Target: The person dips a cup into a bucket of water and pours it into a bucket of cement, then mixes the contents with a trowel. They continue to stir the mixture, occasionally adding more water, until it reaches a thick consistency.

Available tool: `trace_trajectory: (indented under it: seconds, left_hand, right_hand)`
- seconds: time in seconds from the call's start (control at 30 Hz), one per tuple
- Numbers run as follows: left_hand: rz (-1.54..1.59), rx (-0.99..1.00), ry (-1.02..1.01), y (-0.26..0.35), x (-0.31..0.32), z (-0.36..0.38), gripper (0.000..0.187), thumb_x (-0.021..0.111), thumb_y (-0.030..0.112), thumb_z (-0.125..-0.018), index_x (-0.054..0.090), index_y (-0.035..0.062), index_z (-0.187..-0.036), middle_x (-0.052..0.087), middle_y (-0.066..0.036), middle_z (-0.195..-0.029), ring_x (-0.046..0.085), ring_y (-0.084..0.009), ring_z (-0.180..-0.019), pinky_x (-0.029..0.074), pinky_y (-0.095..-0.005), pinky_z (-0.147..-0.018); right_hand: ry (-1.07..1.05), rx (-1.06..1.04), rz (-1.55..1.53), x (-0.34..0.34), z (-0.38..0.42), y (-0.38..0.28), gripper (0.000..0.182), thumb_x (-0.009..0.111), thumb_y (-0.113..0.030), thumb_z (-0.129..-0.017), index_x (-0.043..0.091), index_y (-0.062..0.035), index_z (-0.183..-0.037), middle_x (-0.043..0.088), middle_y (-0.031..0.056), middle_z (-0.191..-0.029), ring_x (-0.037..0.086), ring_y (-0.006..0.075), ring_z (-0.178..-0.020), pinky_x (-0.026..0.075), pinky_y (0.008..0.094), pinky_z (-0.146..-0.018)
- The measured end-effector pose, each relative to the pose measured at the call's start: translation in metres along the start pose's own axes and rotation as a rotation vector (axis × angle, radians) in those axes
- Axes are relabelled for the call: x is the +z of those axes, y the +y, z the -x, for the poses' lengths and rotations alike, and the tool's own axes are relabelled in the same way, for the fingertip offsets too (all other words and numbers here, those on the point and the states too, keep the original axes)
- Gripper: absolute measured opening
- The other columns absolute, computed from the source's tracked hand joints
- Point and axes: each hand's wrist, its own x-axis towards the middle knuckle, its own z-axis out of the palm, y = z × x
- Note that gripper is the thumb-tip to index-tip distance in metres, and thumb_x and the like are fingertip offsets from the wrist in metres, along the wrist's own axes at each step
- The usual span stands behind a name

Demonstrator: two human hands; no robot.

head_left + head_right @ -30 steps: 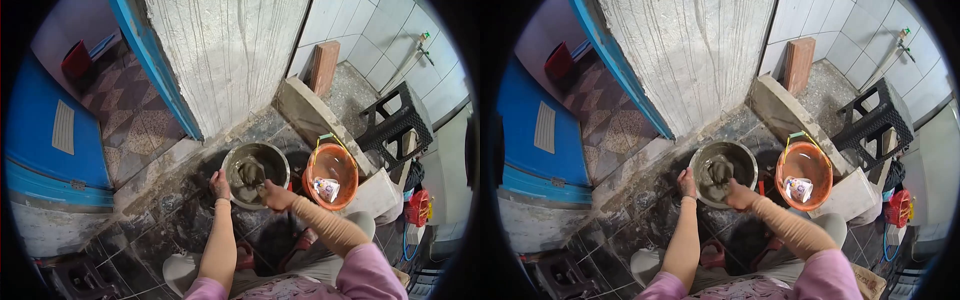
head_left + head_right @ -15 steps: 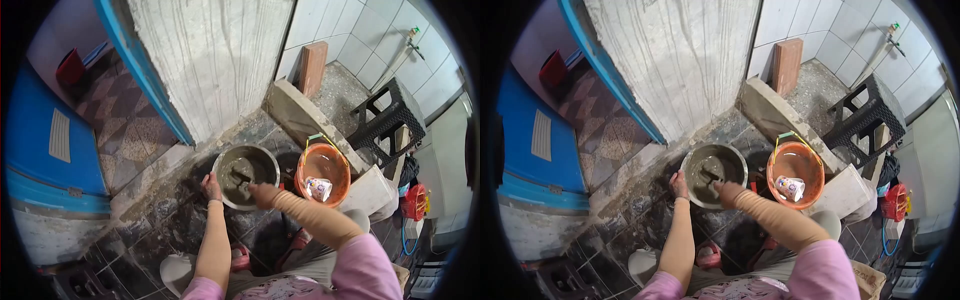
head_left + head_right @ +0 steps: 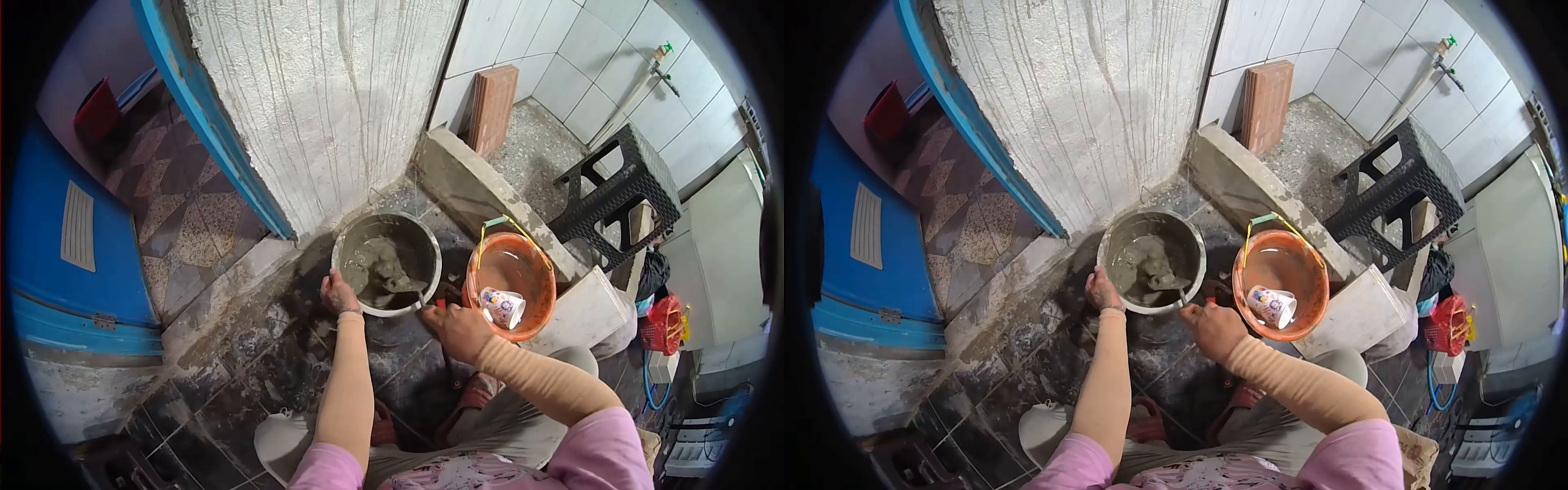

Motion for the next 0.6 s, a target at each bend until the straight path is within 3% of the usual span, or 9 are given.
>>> trace_trajectory:
  seconds: [0.07,0.1,0.23,0.33,0.4,0.43,0.5,0.53,0.6]
  left_hand:
    - [0.015,-0.005,0.022,-0.02,0.005,-0.006,0.038,0.057,0.034,-0.088,0.062,-0.004,-0.082,0.064,-0.023,-0.09,0.059,-0.0368,-0.082,0.044,-0.0444,-0.075]
    - [0.048,-0.021,0.031,-0.034,0.007,-0.013,0.039,0.056,0.034,-0.088,0.062,-0.004,-0.083,0.064,-0.023,-0.091,0.059,-0.037,-0.083,0.044,-0.0446,-0.075]
    - [0.042,-0.024,-0.076,-0.019,0.01,-0.014,0.041,0.053,0.035,-0.088,0.062,-0.0048,-0.084,0.063,-0.025,-0.091,0.058,-0.0399,-0.084,0.044,-0.0451,-0.075]
    - [-0.18,0.087,-0.008,-0.017,0.003,-0.009,0.044,0.054,0.038,-0.088,0.061,-0.0051,-0.087,0.063,-0.024,-0.091,0.058,-0.0406,-0.087,0.043,-0.0449,-0.076]
    - [-0.043,0.088,0.026,0.0,0.003,0.004,0.045,0.053,0.039,-0.088,0.06,-0.0057,-0.087,0.063,-0.026,-0.091,0.058,-0.0406,-0.092,0.043,-0.0455,-0.079]
    - [-0.075,0.088,0.028,0.002,0.01,0.002,0.045,0.053,0.039,-0.088,0.061,-0.0057,-0.088,0.063,-0.025,-0.092,0.058,-0.0402,-0.094,0.043,-0.0451,-0.08]
    - [-0.175,0.073,0.051,-0.015,0.005,-0.007,0.046,0.053,0.039,-0.089,0.063,-0.0057,-0.09,0.064,-0.025,-0.094,0.059,-0.0395,-0.098,0.044,-0.0442,-0.083]
    - [-0.155,0.021,-0.062,-0.008,-0.002,-0.005,0.049,0.053,0.042,-0.09,0.064,-0.005,-0.101,0.065,-0.023,-0.103,0.059,-0.0381,-0.101,0.045,-0.0408,-0.088]
    - [-0.217,-0.084,-0.176,0.014,-0.011,0.001,0.053,0.054,0.043,-0.09,0.063,-0.0059,-0.109,0.063,-0.023,-0.114,0.059,-0.0364,-0.104,0.045,-0.038,-0.094]
  right_hand:
    - [-0.135,0.047,-0.092,-0.019,0.004,0.005,0.033,0.054,-0.01,-0.079,0.051,-0.0068,-0.112,0.065,0.0142,-0.079,0.067,0.0295,-0.07,0.054,0.0421,-0.059]
    - [-0.223,0.099,-0.213,-0.005,-0.006,0.013,0.041,0.056,-0.009,-0.076,0.053,-0.0093,-0.117,0.066,0.0186,-0.084,0.067,0.0344,-0.077,0.054,0.0442,-0.068]
    - [-0.207,0.167,-0.276,-0.026,-0.047,0.031,0.042,0.058,-0.012,-0.07,0.059,-0.0093,-0.112,0.066,0.0236,-0.087,0.065,0.0401,-0.085,0.053,0.0474,-0.075]
    - [-0.178,0.146,-0.364,-0.042,-0.069,0.032,0.038,0.06,-0.013,-0.07,0.06,-0.0066,-0.108,0.065,0.0248,-0.088,0.065,0.0391,-0.087,0.053,0.0476,-0.076]
    - [-0.215,0.115,-0.335,-0.015,-0.08,0.023,0.039,0.061,-0.015,-0.071,0.06,-0.0036,-0.107,0.066,0.0246,-0.088,0.066,0.0385,-0.086,0.054,0.0473,-0.076]
    - [-0.26,0.165,-0.281,-0.005,-0.091,0.022,0.037,0.064,-0.018,-0.072,0.062,-0.0116,-0.108,0.066,0.0221,-0.09,0.065,0.0394,-0.087,0.053,0.0485,-0.075]
    - [-0.261,0.167,-0.249,-0.033,-0.104,0.027,0.035,0.064,-0.018,-0.071,0.065,-0.0119,-0.106,0.067,0.0217,-0.091,0.065,0.0393,-0.088,0.053,0.0481,-0.078]
    - [-0.278,0.167,-0.242,-0.047,-0.105,0.029,0.035,0.064,-0.018,-0.071,0.066,-0.012,-0.105,0.067,0.0216,-0.091,0.065,0.0392,-0.088,0.053,0.0479,-0.079]
    - [-0.264,0.117,-0.268,-0.05,-0.107,0.03,0.029,0.063,-0.017,-0.071,0.068,-0.0079,-0.098,0.067,0.0221,-0.093,0.065,0.0385,-0.091,0.052,0.0462,-0.083]
